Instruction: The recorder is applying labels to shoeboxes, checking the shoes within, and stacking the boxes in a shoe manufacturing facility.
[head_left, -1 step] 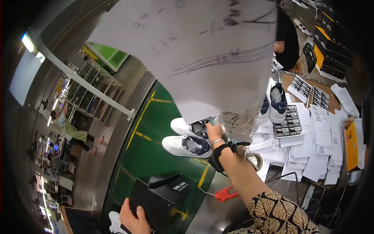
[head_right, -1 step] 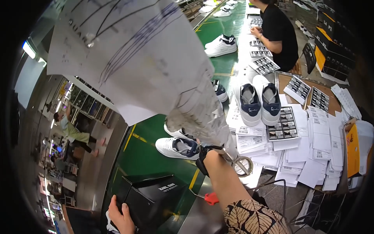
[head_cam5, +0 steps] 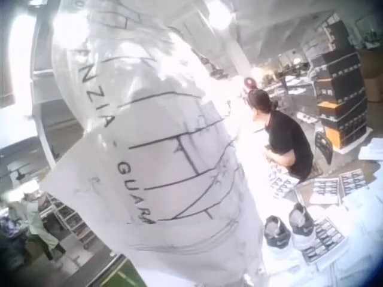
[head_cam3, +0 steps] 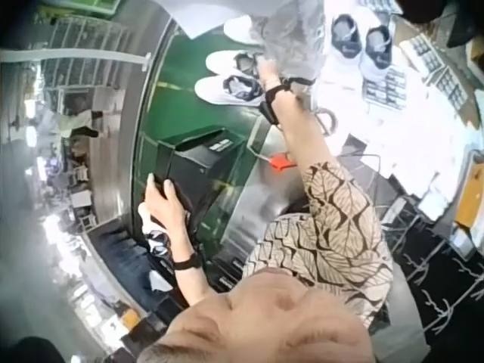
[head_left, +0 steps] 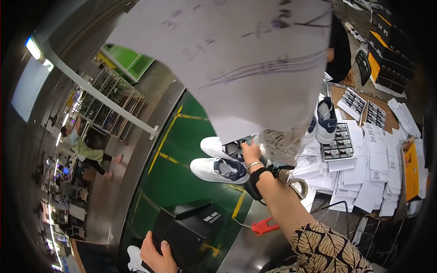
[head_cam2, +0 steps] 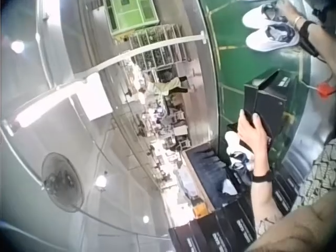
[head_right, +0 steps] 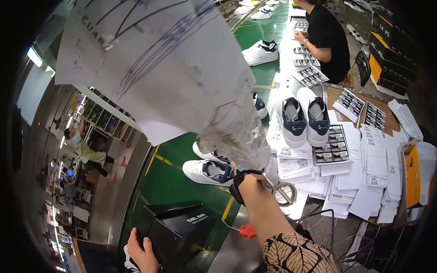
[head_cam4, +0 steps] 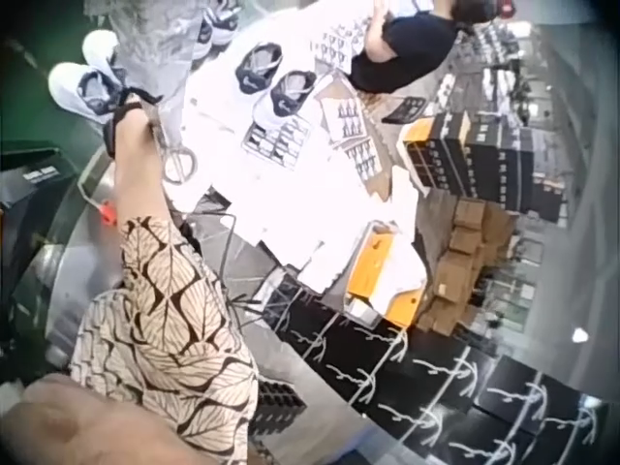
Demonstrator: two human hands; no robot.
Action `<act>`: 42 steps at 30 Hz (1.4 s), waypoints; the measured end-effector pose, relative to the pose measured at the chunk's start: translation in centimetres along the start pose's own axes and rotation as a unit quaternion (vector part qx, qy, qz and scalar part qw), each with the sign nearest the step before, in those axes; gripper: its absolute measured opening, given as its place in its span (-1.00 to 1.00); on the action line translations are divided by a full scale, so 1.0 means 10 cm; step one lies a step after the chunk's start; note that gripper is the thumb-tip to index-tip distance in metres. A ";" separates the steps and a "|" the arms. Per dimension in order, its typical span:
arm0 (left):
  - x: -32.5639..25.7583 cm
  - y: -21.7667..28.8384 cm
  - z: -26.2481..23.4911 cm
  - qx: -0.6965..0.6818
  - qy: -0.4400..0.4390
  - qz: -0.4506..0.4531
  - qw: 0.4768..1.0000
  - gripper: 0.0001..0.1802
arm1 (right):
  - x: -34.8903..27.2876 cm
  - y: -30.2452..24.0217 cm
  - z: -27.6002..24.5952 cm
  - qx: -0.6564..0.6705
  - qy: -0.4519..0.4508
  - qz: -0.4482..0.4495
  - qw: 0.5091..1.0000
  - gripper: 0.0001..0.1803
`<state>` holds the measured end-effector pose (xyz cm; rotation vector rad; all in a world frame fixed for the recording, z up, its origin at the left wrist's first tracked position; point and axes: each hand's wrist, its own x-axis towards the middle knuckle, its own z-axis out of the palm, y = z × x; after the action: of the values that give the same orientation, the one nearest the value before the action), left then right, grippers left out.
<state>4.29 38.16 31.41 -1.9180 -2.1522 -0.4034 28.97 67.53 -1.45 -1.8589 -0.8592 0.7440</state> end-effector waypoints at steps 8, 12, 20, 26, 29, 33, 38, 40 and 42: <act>-0.05 -0.01 0.00 -0.009 0.021 0.019 1.000 -0.57 | -0.22 -0.54 -0.46 0.054 0.005 0.082 0.995 -0.76; -0.15 -0.14 0.11 0.003 0.047 0.027 0.999 -0.51 | -0.34 -0.66 -0.45 0.078 0.014 -0.049 0.996 -0.77; -0.15 -0.11 0.18 0.015 0.085 0.007 0.996 -0.52 | -1.27 -1.85 -1.19 0.476 -0.393 0.021 0.787 -0.77; -0.36 0.13 -0.01 -0.078 0.068 0.064 0.993 -0.61 | -2.16 -2.21 -1.84 0.353 -0.561 -0.125 0.738 -0.72; -0.39 0.24 -0.17 -0.182 0.009 -0.019 0.983 -0.60 | -2.48 -2.16 -1.93 0.320 -0.560 -0.185 0.741 -0.71; -0.54 0.30 -0.02 -0.297 0.035 -0.093 0.950 -0.81 | -2.78 -1.98 -2.00 0.351 -0.573 -0.167 0.722 -0.63; -0.65 0.25 -0.02 -0.348 0.057 -0.067 0.933 -0.87 | -2.87 -1.92 -2.11 0.274 -0.519 -0.259 0.767 -0.52; -0.68 0.23 -0.02 -0.351 0.060 -0.059 0.933 -0.86 | -2.88 -1.91 -2.09 0.222 -0.433 -0.351 0.800 -0.34; -0.70 0.18 -0.06 -0.352 0.045 -0.048 0.934 -0.86 | -2.83 -1.95 -2.06 0.219 -0.416 -0.380 0.797 -0.33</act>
<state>6.93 31.62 29.59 -2.0456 -2.2229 -1.4124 24.02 40.89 28.15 -0.5855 -1.6713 1.1006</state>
